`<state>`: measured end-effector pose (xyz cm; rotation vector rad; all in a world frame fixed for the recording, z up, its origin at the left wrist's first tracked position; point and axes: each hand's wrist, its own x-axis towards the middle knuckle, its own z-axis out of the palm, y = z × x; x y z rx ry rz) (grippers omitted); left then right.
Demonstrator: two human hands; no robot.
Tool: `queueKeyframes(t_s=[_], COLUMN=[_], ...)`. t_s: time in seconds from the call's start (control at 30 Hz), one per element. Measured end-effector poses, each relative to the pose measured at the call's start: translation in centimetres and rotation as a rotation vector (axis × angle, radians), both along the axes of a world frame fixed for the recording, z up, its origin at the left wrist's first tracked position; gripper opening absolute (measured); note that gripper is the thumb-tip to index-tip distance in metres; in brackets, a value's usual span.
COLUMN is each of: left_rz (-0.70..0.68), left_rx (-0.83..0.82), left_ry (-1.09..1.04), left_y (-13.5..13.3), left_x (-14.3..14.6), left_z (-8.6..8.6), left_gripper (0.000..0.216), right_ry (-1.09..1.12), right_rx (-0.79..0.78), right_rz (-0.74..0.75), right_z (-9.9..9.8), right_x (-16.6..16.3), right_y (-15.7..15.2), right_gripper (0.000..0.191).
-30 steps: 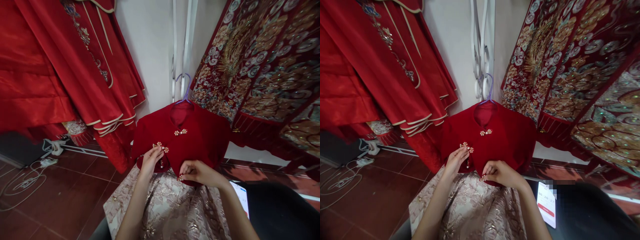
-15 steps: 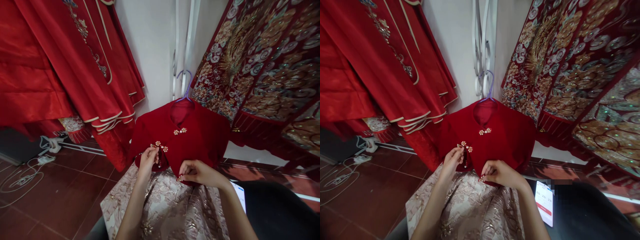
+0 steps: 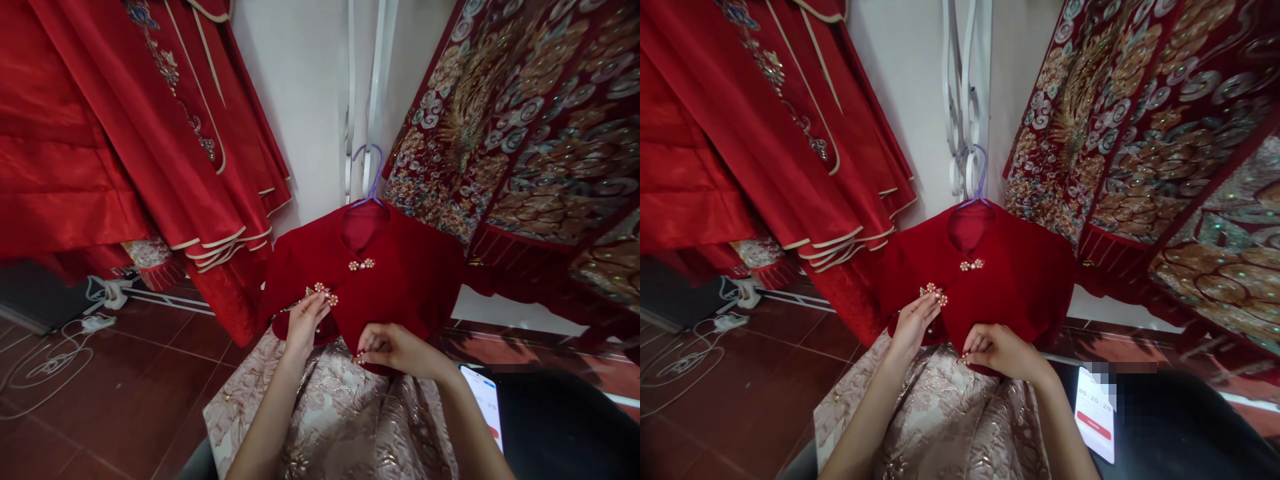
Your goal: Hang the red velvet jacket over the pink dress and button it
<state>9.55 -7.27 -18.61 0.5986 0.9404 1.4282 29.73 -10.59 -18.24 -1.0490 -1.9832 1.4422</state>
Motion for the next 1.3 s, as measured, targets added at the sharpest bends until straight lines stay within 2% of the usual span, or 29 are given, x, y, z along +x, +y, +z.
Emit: queueKeyframes(t_s=[0.2,0.33,0.37,0.43,0.5,0.53,0.63,0.7,0.8,0.9,1.0,1.1,1.2,1.3], left_rz=[0.043,0.121,0.106,-0.012,-0.149,-0.179,-0.107,-0.066,-0.093,-0.152,-0.215,-0.3,-0.358,-0.355], left_rx=[0.013,0.046,0.046,0.039,0.111,0.197,0.528,0.676,0.776,0.848,0.967,1.07,1.119,1.126], left_ry=[0.074,0.108,0.124,0.204,0.36,0.458,0.83,1.142,1.532,1.724,1.785,1.761,1.697,1.651], left_y=[0.2,0.6,0.6,0.5,0.3,0.4,1.0,1.9,3.3,4.7,5.9,6.6,6.9,7.0], left_x=[0.2,0.9,1.2,1.8,2.3,2.5,3.0,3.3,3.6,3.9,3.7,3.5,3.6,3.8], left_z=[-0.9,-1.2,-1.1,-0.5,0.8,1.6,4.2,5.7,7.0,7.9,9.0,9.9,10.2,10.0], left_gripper=[0.028,0.029,0.03,0.033,0.035,0.034,0.024,0.023,0.022,0.02,0.014,0.009,0.009,0.01], right_ry=[0.0,-0.003,-0.008,-0.022,-0.043,-0.055,-0.072,-0.065,-0.073,-0.086,-0.082,-0.083,-0.076,-0.029], right_rx=[-0.006,-0.004,-0.007,-0.02,-0.034,-0.037,-0.026,-0.026,-0.024,-0.007,-0.003,-0.006,-0.012,-0.013], right_rz=[-0.007,-0.009,-0.011,-0.005,0.01,0.016,0.008,-0.022,-0.078,-0.105,-0.13,-0.145,-0.151,-0.092], right_z=[-0.2,-0.3,-0.3,-0.4,-0.4,-0.3,-0.1,0.2,0.7,0.9,0.7,0.5,0.9,2.1], right_x=[-0.3,-0.4,-0.3,-0.2,0.1,0.2,0.5,0.8,1.3,2.1,2.8,3.2,3.1,2.8], right_y=[0.2,0.1,0.0,0.0,0.0,0.0,-0.1,-0.3,-0.6,-0.7,-0.6,-0.4,-0.5,-1.1], right_gripper=[0.02,0.021,0.02,0.02,0.021,0.021,0.021,0.022,0.028,0.03,0.032,0.032,0.033,0.032])
